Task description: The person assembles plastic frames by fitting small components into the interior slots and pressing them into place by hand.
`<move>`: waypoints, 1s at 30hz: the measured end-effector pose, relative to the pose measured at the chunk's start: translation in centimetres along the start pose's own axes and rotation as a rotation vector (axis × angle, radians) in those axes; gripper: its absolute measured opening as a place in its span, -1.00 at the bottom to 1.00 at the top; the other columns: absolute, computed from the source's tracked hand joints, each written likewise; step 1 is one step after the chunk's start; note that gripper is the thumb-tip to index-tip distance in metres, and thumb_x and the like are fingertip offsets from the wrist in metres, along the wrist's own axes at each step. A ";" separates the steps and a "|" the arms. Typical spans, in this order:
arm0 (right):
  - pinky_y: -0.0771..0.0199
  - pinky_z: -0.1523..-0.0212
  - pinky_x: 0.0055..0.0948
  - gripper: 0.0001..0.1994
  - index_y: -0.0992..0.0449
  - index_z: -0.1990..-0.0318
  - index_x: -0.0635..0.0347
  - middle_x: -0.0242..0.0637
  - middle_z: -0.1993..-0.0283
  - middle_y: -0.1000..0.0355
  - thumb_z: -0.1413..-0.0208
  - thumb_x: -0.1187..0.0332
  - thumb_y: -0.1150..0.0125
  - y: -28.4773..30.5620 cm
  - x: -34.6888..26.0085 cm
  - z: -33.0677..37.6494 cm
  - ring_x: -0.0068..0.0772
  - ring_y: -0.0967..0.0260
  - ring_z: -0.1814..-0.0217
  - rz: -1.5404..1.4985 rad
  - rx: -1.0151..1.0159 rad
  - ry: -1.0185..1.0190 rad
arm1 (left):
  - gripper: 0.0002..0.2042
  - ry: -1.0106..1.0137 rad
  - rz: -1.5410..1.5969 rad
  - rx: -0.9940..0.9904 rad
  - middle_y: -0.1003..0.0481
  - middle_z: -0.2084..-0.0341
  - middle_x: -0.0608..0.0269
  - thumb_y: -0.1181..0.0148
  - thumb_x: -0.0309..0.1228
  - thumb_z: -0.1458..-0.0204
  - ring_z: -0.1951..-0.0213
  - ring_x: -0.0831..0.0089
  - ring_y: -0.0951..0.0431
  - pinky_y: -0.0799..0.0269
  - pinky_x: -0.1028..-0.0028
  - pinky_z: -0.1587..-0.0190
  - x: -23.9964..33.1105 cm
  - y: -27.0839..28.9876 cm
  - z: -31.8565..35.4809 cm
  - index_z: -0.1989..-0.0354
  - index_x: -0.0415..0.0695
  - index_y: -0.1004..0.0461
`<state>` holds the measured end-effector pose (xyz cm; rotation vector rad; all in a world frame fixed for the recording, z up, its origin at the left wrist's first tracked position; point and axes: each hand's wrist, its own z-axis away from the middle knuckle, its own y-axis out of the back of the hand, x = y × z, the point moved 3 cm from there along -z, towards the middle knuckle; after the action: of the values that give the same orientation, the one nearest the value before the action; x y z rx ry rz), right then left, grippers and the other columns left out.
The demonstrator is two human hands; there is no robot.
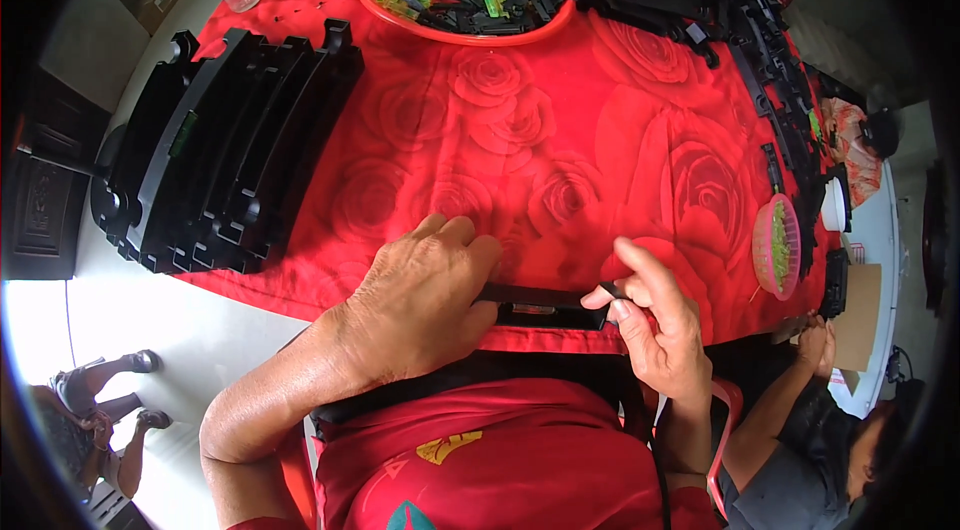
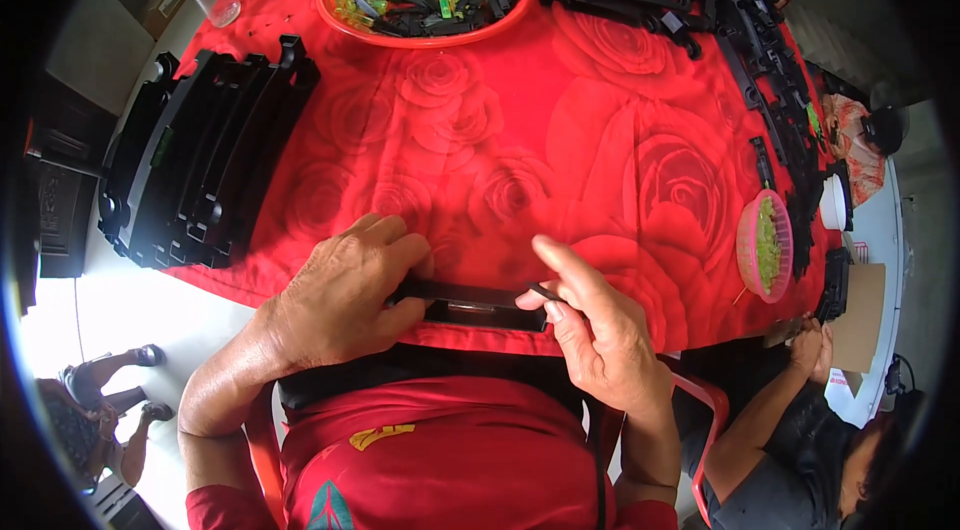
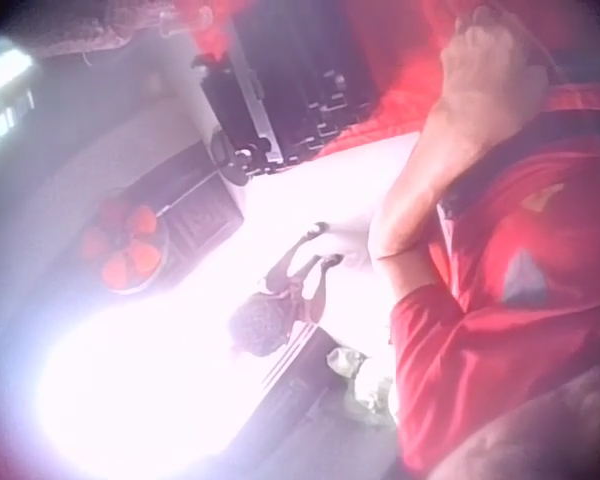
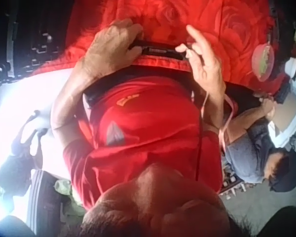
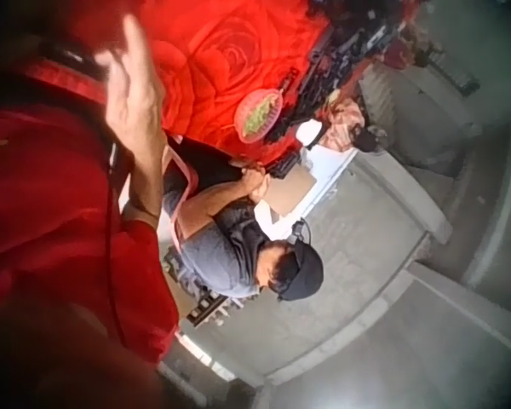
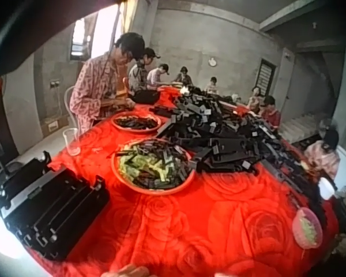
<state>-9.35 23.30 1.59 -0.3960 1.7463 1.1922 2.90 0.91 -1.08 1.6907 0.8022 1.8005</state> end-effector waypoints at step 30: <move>-0.50 0.33 -0.33 -0.74 -0.65 0.09 0.30 -0.16 0.27 -0.61 -0.04 0.69 -0.43 -1.6 -4.0 -1.2 -0.25 -0.53 0.35 0.376 0.083 0.219 | -0.76 0.206 0.473 -0.011 -0.65 0.41 0.05 -0.37 -0.42 -0.21 0.33 0.37 -0.71 -0.58 0.36 0.28 2.0 -0.8 0.1 0.05 -0.33 -0.60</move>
<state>-6.86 20.57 4.14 -0.1541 2.1178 1.3722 2.84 2.89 -0.30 1.8175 0.4942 2.3188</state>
